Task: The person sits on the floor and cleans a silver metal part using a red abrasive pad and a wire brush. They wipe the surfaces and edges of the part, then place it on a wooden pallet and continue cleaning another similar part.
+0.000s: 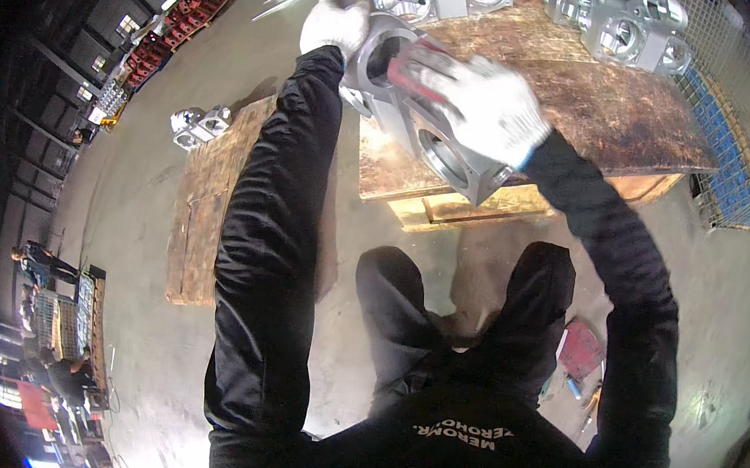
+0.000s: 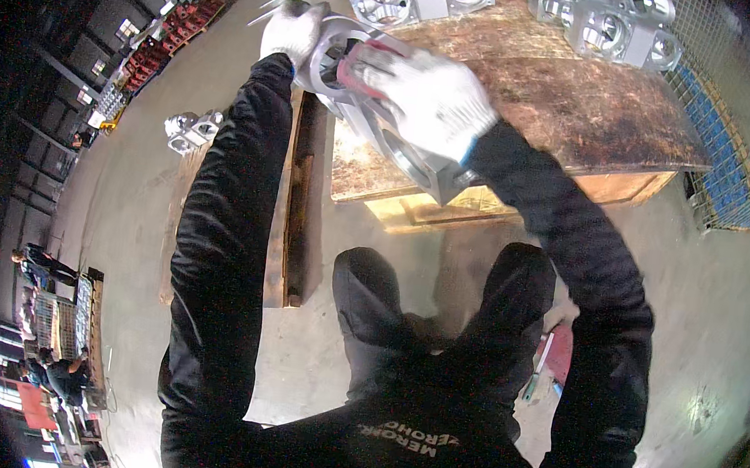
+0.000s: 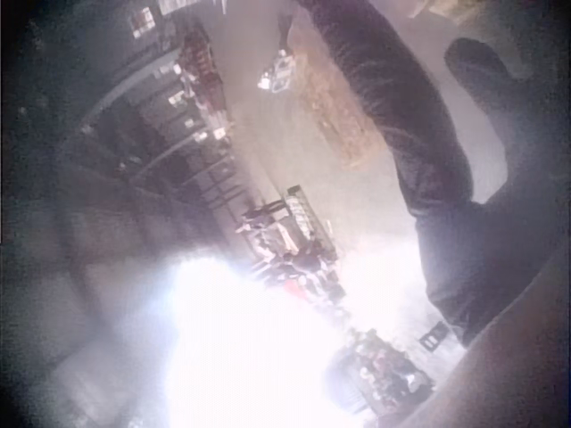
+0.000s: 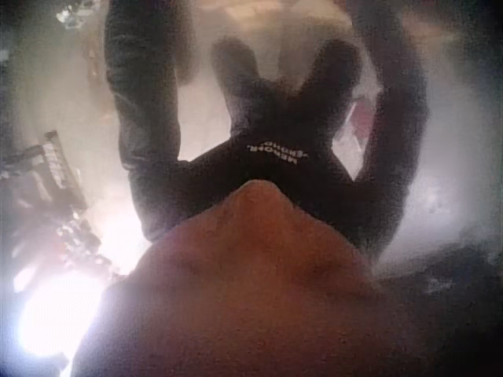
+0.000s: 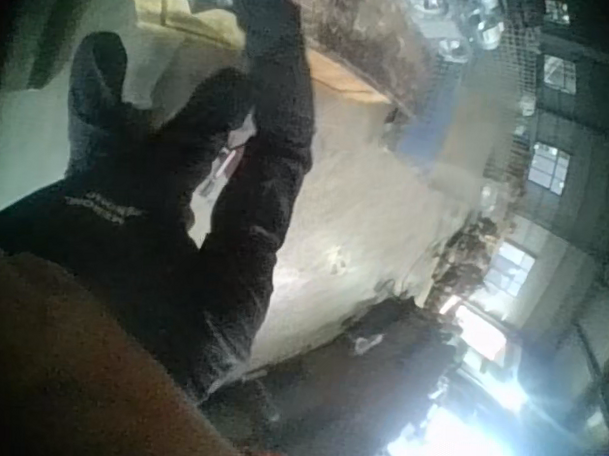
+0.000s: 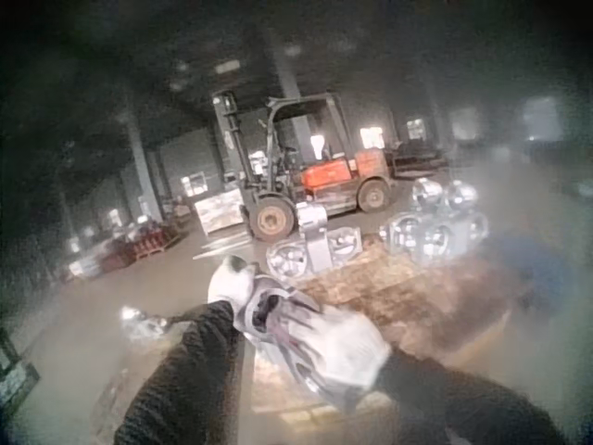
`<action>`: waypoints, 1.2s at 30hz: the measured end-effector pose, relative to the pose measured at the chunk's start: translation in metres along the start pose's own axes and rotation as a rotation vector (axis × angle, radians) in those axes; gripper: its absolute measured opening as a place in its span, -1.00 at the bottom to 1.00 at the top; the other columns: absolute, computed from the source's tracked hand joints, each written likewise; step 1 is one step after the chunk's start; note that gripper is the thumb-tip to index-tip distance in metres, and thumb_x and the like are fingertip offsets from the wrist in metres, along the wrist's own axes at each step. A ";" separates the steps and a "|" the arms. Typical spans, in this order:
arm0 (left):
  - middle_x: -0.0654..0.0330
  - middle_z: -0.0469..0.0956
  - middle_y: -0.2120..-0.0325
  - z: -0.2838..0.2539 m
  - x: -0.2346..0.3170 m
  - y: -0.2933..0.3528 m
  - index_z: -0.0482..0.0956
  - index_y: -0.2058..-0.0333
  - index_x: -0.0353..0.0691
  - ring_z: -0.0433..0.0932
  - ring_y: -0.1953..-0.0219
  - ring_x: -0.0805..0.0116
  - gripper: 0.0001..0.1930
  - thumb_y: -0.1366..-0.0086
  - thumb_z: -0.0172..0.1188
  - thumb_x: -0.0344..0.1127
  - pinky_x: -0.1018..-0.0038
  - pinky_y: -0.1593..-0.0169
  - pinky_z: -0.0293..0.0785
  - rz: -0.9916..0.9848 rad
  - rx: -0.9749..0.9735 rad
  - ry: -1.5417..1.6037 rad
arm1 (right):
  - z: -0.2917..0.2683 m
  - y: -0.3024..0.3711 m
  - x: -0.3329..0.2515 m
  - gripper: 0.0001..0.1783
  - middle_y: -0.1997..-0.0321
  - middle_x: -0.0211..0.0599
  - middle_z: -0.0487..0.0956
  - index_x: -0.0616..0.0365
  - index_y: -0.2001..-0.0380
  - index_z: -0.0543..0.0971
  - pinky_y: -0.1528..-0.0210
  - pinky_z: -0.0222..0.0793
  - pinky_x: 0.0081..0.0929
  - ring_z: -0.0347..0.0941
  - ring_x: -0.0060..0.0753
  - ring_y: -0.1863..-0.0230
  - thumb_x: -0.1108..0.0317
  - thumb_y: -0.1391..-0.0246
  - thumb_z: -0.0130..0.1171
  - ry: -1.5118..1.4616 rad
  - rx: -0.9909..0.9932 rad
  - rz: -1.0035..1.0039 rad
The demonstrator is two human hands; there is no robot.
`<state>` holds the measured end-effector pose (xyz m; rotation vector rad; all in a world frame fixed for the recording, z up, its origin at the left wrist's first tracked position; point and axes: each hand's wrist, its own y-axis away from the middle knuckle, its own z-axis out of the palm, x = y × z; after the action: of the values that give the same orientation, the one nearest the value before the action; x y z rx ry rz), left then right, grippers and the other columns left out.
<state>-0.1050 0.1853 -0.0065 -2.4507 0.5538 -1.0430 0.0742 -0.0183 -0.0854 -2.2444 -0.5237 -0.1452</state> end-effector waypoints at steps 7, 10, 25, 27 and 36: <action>-0.18 0.66 0.02 0.002 -0.001 0.008 0.60 -0.05 -0.32 0.62 -0.11 -0.10 -0.34 -0.17 0.18 0.14 0.21 -0.24 0.47 0.029 0.032 -0.042 | 0.023 -0.016 -0.025 -0.36 -0.37 -0.12 0.50 0.01 -0.34 0.45 0.06 0.61 -0.27 0.67 -0.12 0.10 0.08 -0.21 0.06 0.037 -0.254 0.153; -0.18 0.66 0.02 0.002 -0.001 0.003 0.60 -0.04 -0.32 0.62 -0.10 -0.10 -0.35 -0.17 0.18 0.13 0.20 -0.23 0.48 0.007 0.022 -0.086 | 0.002 -0.044 -0.068 -0.40 -0.13 0.09 0.64 0.19 -0.28 0.48 0.05 0.63 -0.15 0.67 0.03 0.04 0.13 -0.24 0.02 -0.327 -0.442 0.505; -0.18 0.65 0.00 0.002 -0.008 0.004 0.57 -0.09 -0.31 0.60 -0.13 -0.10 -0.33 -0.17 0.19 0.13 0.22 -0.25 0.46 0.012 -0.003 -0.061 | 0.016 -0.038 -0.065 -0.45 0.02 -0.02 0.70 0.09 -0.22 0.50 0.16 0.63 -0.25 0.68 -0.08 0.22 0.08 -0.24 0.14 -0.312 -0.390 0.391; -0.18 0.63 -0.02 0.002 -0.004 -0.002 0.57 -0.08 -0.32 0.59 -0.14 -0.08 -0.33 -0.18 0.20 0.13 0.23 -0.25 0.45 0.034 -0.008 -0.024 | 0.039 -0.026 -0.011 -0.52 0.03 -0.11 0.68 0.01 -0.21 0.53 0.10 0.58 -0.24 0.66 -0.15 0.17 0.09 -0.30 0.06 -0.178 0.024 -0.010; -0.10 0.67 0.01 0.001 -0.007 -0.003 0.59 -0.06 -0.35 0.63 -0.06 0.06 -0.38 -0.24 0.29 0.09 0.33 -0.18 0.46 0.003 -0.044 0.033 | 0.031 -0.045 0.070 -0.61 -0.03 -0.20 0.64 -0.11 -0.14 0.60 0.16 0.59 -0.20 0.61 -0.10 0.13 0.19 -0.27 0.14 -0.104 -0.171 -0.280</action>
<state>-0.1080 0.1915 -0.0096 -2.4735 0.5976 -1.0831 0.1169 0.0535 -0.0564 -2.3430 -0.9123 -0.2236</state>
